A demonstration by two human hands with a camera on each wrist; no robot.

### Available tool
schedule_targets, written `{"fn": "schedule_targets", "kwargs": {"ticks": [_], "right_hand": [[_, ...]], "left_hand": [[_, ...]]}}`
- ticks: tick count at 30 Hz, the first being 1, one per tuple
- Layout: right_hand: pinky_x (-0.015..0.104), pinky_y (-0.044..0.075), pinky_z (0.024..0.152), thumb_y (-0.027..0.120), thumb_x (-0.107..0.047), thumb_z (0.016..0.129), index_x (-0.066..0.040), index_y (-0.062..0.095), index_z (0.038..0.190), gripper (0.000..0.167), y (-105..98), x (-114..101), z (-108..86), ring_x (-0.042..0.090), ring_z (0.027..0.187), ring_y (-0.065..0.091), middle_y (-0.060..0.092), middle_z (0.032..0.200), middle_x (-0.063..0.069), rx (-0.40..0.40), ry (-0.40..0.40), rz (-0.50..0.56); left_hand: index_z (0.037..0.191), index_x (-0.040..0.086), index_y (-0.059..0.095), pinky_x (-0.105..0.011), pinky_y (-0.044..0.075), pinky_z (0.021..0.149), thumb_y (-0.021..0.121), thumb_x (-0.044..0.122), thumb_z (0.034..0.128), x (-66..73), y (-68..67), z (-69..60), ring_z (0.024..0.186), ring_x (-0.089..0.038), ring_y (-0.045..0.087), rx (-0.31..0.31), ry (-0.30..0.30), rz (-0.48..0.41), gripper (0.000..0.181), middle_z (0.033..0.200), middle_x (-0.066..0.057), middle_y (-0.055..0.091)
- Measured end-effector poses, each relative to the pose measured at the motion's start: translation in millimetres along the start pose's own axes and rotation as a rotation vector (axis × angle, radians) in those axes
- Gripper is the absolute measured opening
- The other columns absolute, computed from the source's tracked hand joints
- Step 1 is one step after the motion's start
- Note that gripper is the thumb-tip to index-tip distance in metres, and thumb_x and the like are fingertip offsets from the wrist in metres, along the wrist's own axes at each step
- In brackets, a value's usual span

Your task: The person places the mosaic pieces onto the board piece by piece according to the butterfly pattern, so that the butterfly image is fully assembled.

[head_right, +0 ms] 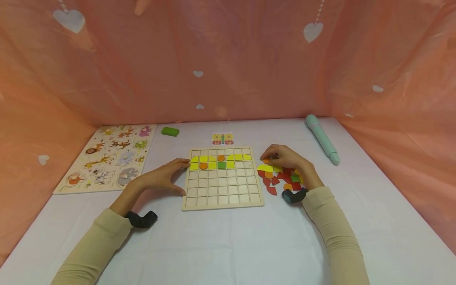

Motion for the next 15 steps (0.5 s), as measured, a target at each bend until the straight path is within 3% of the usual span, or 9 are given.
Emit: {"fn": "schedule_targets", "kwargs": {"ticks": [7,15], "right_hand": [[0.043,0.049,0.089,0.065,-0.010,0.087,-0.002,0.066,0.111,0.025,-9.4,-12.3,4.7,0.025,0.098,0.055,0.062,0.108,0.011,0.091,0.015,-0.043],[0.039,0.052,0.081,0.067,-0.008,0.085,0.003,0.066,0.108,0.025,-21.3,-72.6,20.8,0.023,0.086,0.057,0.063,0.100,0.013,0.250,-0.122,-0.074]], "left_hand": [[0.139,-0.004,0.035,-0.046,0.019,0.114,0.082,0.038,0.0668,-0.4,0.0,0.6,0.138,-0.035,0.022,0.001,-0.004,0.006,0.096,0.149,-0.019,0.026],[0.140,-0.003,0.035,-0.047,0.019,0.114,0.082,0.040,0.0665,-1.4,0.7,0.4,0.138,-0.035,0.022,0.003,-0.002,0.016,0.097,0.149,-0.019,0.026]]}}
Point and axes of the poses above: each hand's wrist, its own z-axis towards the middle knuckle, its own y-axis out of the palm, x = y × z, the point moved 10 cm from there along z, towards the middle knuckle
